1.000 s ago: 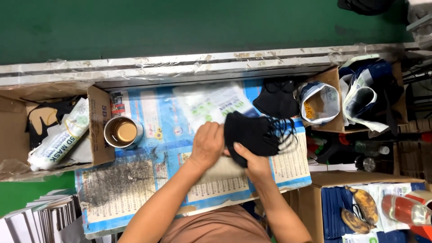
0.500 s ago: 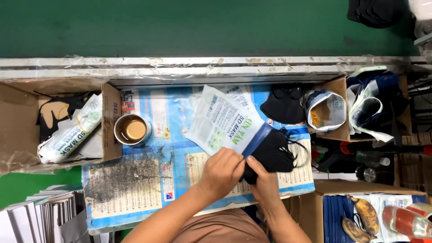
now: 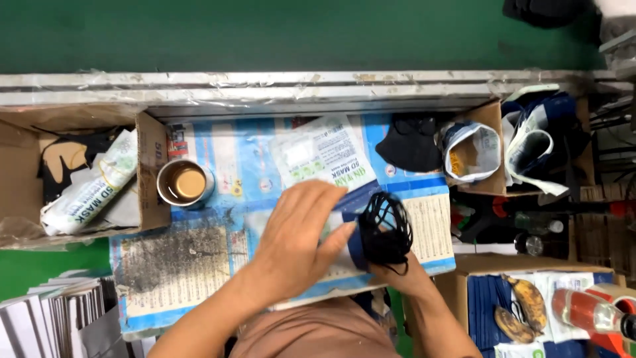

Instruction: The person is counting and packaging black 3D face masks into blue and white plastic pouches on a manufacturing line.

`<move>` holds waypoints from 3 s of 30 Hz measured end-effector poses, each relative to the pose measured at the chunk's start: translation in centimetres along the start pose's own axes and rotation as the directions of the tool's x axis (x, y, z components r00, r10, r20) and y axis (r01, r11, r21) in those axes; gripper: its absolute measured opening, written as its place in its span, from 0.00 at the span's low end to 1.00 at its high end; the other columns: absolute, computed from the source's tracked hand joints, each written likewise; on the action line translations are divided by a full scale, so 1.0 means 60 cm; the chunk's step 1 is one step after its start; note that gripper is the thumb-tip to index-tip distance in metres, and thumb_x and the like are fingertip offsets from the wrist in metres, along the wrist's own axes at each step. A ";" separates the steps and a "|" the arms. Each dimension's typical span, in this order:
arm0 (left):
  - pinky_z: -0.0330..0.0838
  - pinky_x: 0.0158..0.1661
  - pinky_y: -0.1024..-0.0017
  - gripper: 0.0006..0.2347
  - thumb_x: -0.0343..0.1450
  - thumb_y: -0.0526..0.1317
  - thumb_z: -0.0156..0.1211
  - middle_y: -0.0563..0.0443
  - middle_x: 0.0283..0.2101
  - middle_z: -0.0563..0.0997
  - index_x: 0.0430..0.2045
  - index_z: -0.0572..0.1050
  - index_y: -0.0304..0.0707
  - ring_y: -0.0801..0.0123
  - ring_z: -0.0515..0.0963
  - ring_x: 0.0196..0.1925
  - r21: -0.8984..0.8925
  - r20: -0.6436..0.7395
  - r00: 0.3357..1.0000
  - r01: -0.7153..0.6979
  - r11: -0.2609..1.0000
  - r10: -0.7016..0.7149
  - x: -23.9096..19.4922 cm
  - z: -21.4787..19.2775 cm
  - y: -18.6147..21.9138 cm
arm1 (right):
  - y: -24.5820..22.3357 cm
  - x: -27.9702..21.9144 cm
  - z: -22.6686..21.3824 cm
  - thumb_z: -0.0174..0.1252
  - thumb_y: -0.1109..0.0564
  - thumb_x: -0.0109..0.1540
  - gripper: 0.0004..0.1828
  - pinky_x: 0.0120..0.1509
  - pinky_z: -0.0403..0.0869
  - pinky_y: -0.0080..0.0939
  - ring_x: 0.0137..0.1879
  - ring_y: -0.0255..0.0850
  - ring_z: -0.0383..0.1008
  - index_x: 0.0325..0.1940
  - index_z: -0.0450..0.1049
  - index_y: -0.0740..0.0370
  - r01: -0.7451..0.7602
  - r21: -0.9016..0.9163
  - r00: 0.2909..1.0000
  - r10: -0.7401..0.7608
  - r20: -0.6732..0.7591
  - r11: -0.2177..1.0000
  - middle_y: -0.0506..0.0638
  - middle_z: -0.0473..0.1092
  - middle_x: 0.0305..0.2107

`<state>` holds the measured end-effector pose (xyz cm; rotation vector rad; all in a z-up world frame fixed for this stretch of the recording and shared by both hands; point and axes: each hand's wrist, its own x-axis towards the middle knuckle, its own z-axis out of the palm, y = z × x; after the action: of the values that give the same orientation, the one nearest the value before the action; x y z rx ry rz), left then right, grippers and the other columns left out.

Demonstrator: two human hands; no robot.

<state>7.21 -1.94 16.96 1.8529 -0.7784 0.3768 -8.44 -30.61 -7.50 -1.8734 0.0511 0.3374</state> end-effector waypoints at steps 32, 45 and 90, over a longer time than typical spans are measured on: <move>0.73 0.31 0.60 0.10 0.73 0.42 0.60 0.41 0.28 0.81 0.30 0.80 0.33 0.49 0.81 0.30 -0.152 0.585 0.755 0.461 0.874 -0.297 -0.090 0.026 -0.084 | -0.289 0.053 0.022 0.59 0.66 0.59 0.15 0.49 0.76 0.35 0.45 0.39 0.78 0.50 0.73 0.67 0.248 0.109 0.954 -0.223 -0.201 0.962 0.52 0.75 0.44; 0.73 0.29 0.61 0.07 0.70 0.38 0.63 0.43 0.29 0.81 0.31 0.80 0.31 0.50 0.81 0.28 -0.172 0.412 0.869 0.371 0.913 -0.275 -0.100 0.063 -0.085 | -0.338 0.064 0.052 0.63 0.63 0.60 0.11 0.40 0.71 0.44 0.38 0.52 0.73 0.45 0.72 0.69 0.398 -0.283 0.892 -0.440 -0.101 0.873 0.58 0.70 0.34; 0.76 0.39 0.67 0.09 0.70 0.38 0.69 0.41 0.36 0.83 0.38 0.82 0.29 0.72 0.80 0.37 -0.369 0.275 0.916 0.381 0.848 -0.292 -0.126 0.090 -0.095 | 0.062 0.001 -0.123 0.63 0.58 0.59 0.12 0.49 0.78 0.41 0.38 0.42 0.84 0.43 0.82 0.68 0.115 -0.167 0.976 -0.143 -0.165 0.979 0.54 0.83 0.28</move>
<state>4.90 -2.89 6.33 1.5905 -0.5944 -0.2077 -7.60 -38.76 -8.85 -2.0474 0.0227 0.0867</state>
